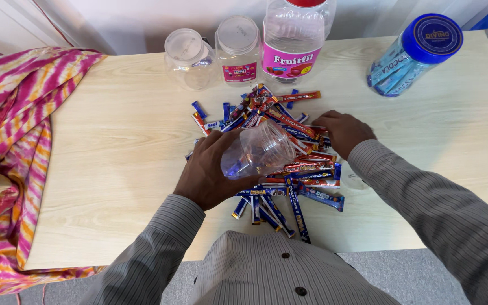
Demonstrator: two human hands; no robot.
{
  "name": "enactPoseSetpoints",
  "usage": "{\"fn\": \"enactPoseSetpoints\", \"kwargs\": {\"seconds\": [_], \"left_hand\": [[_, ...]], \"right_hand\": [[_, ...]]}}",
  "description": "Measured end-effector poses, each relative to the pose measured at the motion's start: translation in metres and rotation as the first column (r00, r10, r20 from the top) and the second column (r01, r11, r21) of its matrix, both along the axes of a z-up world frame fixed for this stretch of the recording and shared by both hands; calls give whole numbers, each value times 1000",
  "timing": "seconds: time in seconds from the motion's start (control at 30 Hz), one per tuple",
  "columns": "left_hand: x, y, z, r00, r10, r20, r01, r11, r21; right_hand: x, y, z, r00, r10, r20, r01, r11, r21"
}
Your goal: The person sorts a pile of assorted candy bars on a table by hand, placing blue-wrapped bars into a clear plastic jar and then orange-wrapped bars into a second jar. The person closes the first jar and continues filling the second.
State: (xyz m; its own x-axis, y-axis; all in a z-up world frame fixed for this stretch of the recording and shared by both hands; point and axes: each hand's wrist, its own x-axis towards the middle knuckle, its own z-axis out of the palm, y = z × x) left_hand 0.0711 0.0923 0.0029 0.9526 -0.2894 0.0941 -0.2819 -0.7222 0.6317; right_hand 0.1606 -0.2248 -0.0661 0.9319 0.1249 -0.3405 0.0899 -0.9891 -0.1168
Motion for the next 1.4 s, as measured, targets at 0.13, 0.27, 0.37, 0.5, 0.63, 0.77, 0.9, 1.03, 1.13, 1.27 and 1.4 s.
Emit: {"fn": "enactPoseSetpoints", "kwargs": {"seconds": [0.13,0.27,0.37,0.5,0.63,0.77,0.9,1.03,1.13,1.27,1.4], "left_hand": [[-1,-1,0,999,13,-38,-13,1000,6],[-1,0,1,1000,7,-11,-7,1000,-5],[-3,0,1,1000,7,4,-7,1000,-12],[-4,-1,1,1000,1,5,0,1000,-12],[-7,-1,-1,1000,-8,0,8,1000,-17],[-9,-2,-5,998,-32,51,33,999,-11],[-14,-5,-6,988,-51,148,50,999,11],[-19,-9,-1,997,-61,56,63,997,-39],[-23,-13,5,996,-77,38,78,996,-45],[-26,-17,7,993,-98,71,102,994,-47],[-30,-17,5,993,-99,68,103,993,-49]], "right_hand": [[6,-15,-11,981,50,190,-46,999,-25],[11,-26,-14,988,-14,155,24,998,-60],[8,-35,-9,993,-87,76,97,985,-141],[-1,-43,-5,974,-192,123,197,980,-28],[-8,-42,6,938,-332,100,260,865,429],[-25,-22,28,952,-307,-2,192,590,784],[-44,4,53,973,-221,-68,149,373,916],[-66,26,72,992,-116,53,-26,226,974],[-79,34,85,994,-57,89,-70,285,956],[-89,33,93,990,37,133,-135,479,868],[-85,17,80,992,8,128,-113,527,842]]}}
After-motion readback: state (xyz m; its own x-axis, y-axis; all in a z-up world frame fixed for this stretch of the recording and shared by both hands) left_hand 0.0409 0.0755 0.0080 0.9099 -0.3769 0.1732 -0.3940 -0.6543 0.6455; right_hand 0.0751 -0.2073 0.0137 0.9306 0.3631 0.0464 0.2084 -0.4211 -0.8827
